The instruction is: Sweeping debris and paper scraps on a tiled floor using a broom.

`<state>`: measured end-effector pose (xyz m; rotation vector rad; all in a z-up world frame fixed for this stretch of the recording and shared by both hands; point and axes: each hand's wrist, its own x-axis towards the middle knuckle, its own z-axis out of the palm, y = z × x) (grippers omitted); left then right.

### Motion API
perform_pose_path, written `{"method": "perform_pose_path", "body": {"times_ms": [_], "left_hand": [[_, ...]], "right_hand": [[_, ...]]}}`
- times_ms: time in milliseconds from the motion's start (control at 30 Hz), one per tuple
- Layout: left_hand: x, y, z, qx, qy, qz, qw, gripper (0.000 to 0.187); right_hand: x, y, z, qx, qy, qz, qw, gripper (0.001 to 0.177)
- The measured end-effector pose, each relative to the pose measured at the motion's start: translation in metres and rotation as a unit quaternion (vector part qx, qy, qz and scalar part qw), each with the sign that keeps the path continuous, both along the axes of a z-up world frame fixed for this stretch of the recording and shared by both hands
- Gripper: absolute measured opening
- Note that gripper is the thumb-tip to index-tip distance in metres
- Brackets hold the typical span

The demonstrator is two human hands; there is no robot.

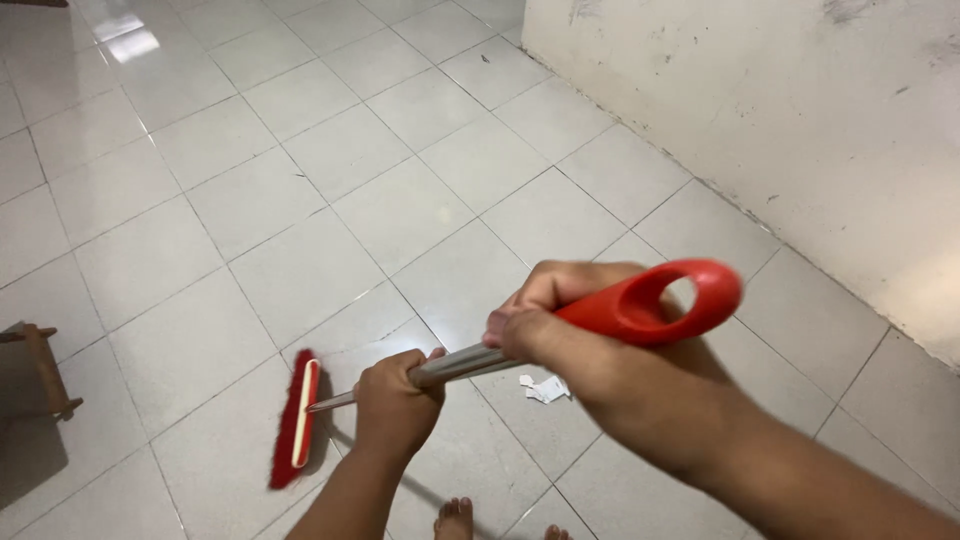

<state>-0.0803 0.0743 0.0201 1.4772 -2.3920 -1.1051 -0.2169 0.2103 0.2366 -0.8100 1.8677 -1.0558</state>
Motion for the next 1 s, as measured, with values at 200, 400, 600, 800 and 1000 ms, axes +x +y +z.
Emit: {"method": "perform_pose_path", "body": {"times_ms": [200, 400, 600, 800, 1000], "left_hand": [[-0.051, 0.047, 0.008, -0.045, 0.112, -0.062, 0.991, 0.051], [-0.092, 0.076, 0.034, 0.056, 0.078, -0.096, 0.991, 0.043], [-0.106, 0.095, 0.080, 0.020, 0.082, -0.092, 0.992, 0.038], [-0.087, 0.092, 0.100, -0.005, 0.005, -0.113, 0.994, 0.045], [-0.033, 0.072, 0.113, -0.113, 0.037, -0.069, 0.991, 0.056]], "right_hand": [[-0.041, 0.060, 0.010, -0.045, 0.057, -0.025, 0.997, 0.023], [-0.060, 0.086, 0.046, -0.120, 0.187, -0.015, 0.975, 0.024], [-0.064, 0.094, 0.058, -0.149, 0.253, -0.066, 0.954, 0.025], [-0.058, 0.096, 0.052, -0.314, 0.187, -0.028, 0.931, 0.032], [-0.022, 0.071, 0.051, -0.364, 0.129, -0.009, 0.922, 0.031]]}}
